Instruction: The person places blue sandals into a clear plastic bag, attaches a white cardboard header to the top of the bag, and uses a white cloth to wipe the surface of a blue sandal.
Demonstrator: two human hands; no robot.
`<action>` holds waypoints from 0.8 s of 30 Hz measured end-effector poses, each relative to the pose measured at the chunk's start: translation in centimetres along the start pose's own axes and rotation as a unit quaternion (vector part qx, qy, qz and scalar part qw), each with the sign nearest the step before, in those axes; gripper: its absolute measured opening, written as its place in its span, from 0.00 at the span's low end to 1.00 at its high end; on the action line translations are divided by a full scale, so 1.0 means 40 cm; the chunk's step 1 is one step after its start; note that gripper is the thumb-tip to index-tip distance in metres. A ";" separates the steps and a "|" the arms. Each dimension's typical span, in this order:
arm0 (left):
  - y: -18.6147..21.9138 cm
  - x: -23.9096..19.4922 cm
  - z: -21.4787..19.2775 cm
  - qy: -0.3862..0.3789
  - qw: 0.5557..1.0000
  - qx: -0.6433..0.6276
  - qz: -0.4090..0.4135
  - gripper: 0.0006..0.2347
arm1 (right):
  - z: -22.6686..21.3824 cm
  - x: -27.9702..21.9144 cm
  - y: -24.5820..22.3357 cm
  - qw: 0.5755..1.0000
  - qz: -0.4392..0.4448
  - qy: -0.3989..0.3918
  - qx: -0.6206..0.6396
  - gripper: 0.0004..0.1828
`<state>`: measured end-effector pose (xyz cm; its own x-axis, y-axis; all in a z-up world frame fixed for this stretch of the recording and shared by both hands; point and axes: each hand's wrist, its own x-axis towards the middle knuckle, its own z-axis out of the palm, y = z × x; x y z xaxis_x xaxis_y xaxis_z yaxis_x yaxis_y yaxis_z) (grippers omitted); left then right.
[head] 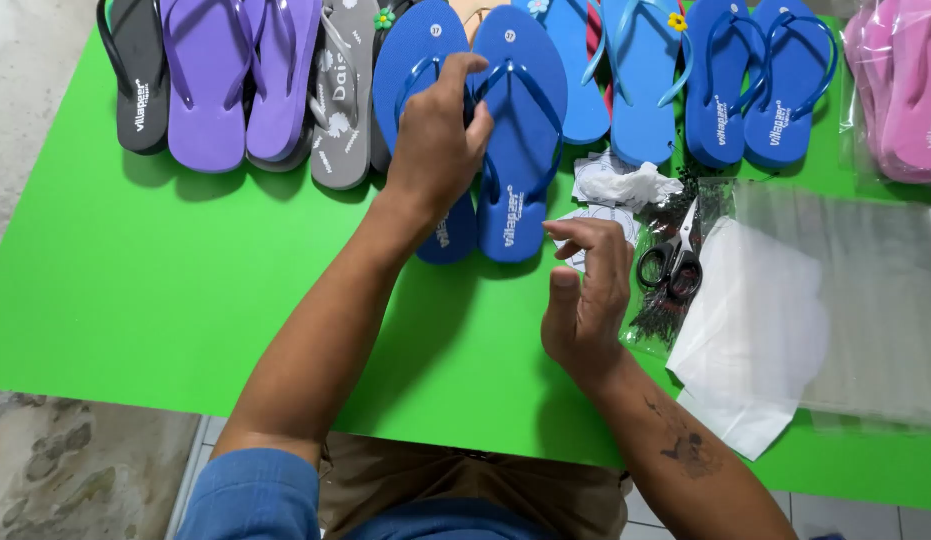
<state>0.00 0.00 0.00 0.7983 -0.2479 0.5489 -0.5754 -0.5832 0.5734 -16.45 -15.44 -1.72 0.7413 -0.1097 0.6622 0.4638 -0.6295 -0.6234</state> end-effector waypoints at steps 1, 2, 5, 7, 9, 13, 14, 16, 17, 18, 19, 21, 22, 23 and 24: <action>-0.019 0.018 0.016 0.000 1.000 0.000 0.001 0.12 | 0.002 -0.002 0.004 1.000 0.000 0.001 -0.001 0.36; -0.039 0.035 0.033 -0.001 1.000 0.016 -0.004 0.13 | 0.004 -0.003 0.007 1.000 -0.002 -0.009 0.002 0.36; -0.082 0.055 0.060 -0.001 0.999 0.028 -0.016 0.13 | 0.009 -0.009 0.020 1.000 -0.003 -0.028 -0.003 0.36; -0.089 0.050 0.056 0.000 0.999 0.023 -0.025 0.14 | 0.009 -0.011 0.028 0.999 -0.003 -0.039 -0.011 0.36; -0.082 0.038 0.038 0.039 0.999 0.010 -0.003 0.22 | 0.008 -0.011 0.033 0.999 -0.009 -0.040 -0.018 0.33; -0.035 -0.029 -0.020 0.107 0.991 0.083 0.017 0.21 | -0.009 0.002 0.038 0.999 -0.024 -0.034 -0.024 0.31; -0.029 -0.053 -0.027 0.100 0.989 0.098 0.041 0.19 | -0.018 0.007 0.043 0.999 -0.029 -0.026 -0.033 0.32; 0.002 -0.111 -0.041 0.094 0.987 0.113 0.065 0.17 | -0.056 0.022 0.043 0.998 -0.035 -0.018 -0.041 0.32; 0.026 -0.145 -0.049 0.036 0.990 0.088 0.101 0.11 | -0.084 0.034 0.037 1.000 -0.011 -0.002 -0.029 0.34; 0.049 -0.180 -0.057 -0.023 0.989 0.063 0.135 0.08 | -0.111 0.046 0.031 1.000 0.014 0.013 -0.017 0.36; 0.050 -0.218 -0.047 -0.022 0.989 0.065 0.135 0.08 | -0.140 0.042 0.034 1.000 0.014 0.013 -0.016 0.36; 0.052 -0.296 -0.026 -0.146 0.984 0.026 0.099 0.08 | -0.198 0.034 0.042 0.997 0.070 0.036 0.019 0.25; 0.051 -0.322 -0.013 -0.145 0.984 0.027 0.098 0.08 | -0.228 0.019 0.065 0.997 0.070 0.035 0.019 0.25; 0.050 -0.346 0.002 -0.173 0.980 0.034 0.089 0.08 | -0.258 0.005 0.089 0.997 0.060 0.035 -0.034 0.18; 0.049 -0.370 0.017 -0.200 0.976 0.040 0.079 0.09 | -0.289 -0.008 0.114 0.994 0.049 0.034 -0.087 0.11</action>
<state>-12.80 1.99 -7.42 0.7150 -0.6128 0.3363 -0.6945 -0.5675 0.4424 -20.16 -27.17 0.03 0.7417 -0.2254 0.6318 0.2949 -0.7364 -0.6089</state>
